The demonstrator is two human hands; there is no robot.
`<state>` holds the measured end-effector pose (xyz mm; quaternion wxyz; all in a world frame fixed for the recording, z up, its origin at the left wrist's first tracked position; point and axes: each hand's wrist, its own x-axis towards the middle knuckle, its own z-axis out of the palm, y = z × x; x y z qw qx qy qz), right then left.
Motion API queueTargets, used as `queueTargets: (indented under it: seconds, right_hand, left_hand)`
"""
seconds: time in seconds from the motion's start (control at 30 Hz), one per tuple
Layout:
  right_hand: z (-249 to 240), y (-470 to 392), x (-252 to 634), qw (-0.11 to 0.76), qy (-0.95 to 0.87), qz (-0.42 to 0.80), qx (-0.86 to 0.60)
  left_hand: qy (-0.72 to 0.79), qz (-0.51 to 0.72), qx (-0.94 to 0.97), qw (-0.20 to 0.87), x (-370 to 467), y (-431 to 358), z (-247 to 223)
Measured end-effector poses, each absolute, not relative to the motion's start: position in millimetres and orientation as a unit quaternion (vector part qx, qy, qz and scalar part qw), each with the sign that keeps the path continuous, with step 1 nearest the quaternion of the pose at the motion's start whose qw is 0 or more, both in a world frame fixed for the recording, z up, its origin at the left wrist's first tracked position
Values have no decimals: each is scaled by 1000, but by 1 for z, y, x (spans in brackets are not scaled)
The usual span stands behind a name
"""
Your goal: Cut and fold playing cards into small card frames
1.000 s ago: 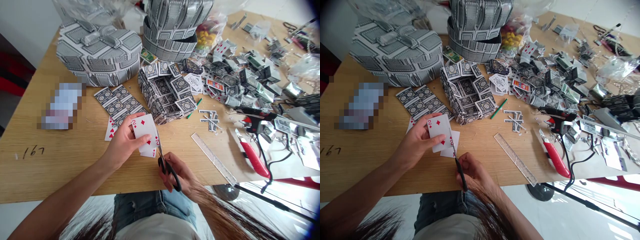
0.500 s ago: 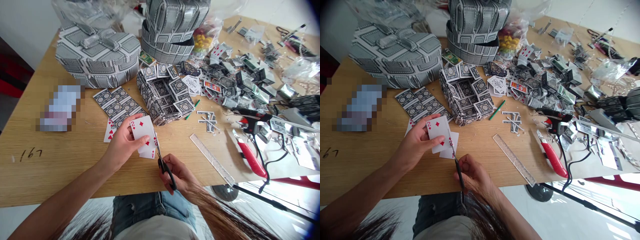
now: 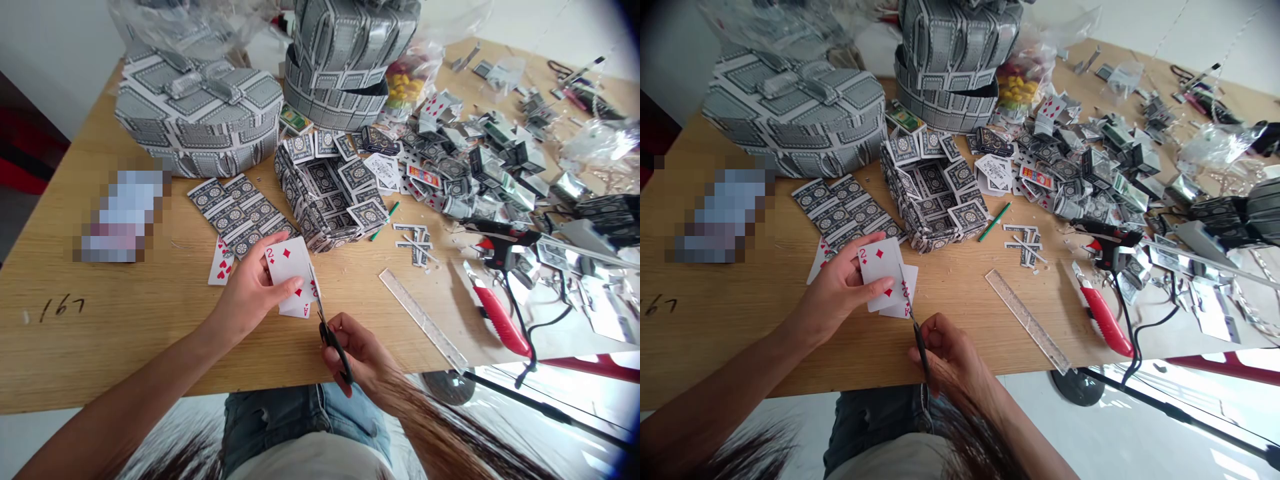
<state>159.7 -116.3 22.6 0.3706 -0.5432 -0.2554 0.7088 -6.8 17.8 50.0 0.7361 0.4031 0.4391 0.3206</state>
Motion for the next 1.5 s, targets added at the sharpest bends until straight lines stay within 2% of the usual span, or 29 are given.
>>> queueTargets:
  seconds: [0.53,0.8,1.13,1.5]
  right_hand:
    - [20,-120,158,357,-241,702,-567]
    - [40,-115,154,355,-230,701,-574]
    - [23,-123,158,347,-256,686,-586]
    - [37,-119,157,342,-246,694,-584]
  left_hand:
    - [436,304,397,748,-3,14,52]
    - [446,283,417,740,-2,13,48]
    - [445,274,415,745,-1,13,48]
    - [433,267,403,761,-1,9,46]
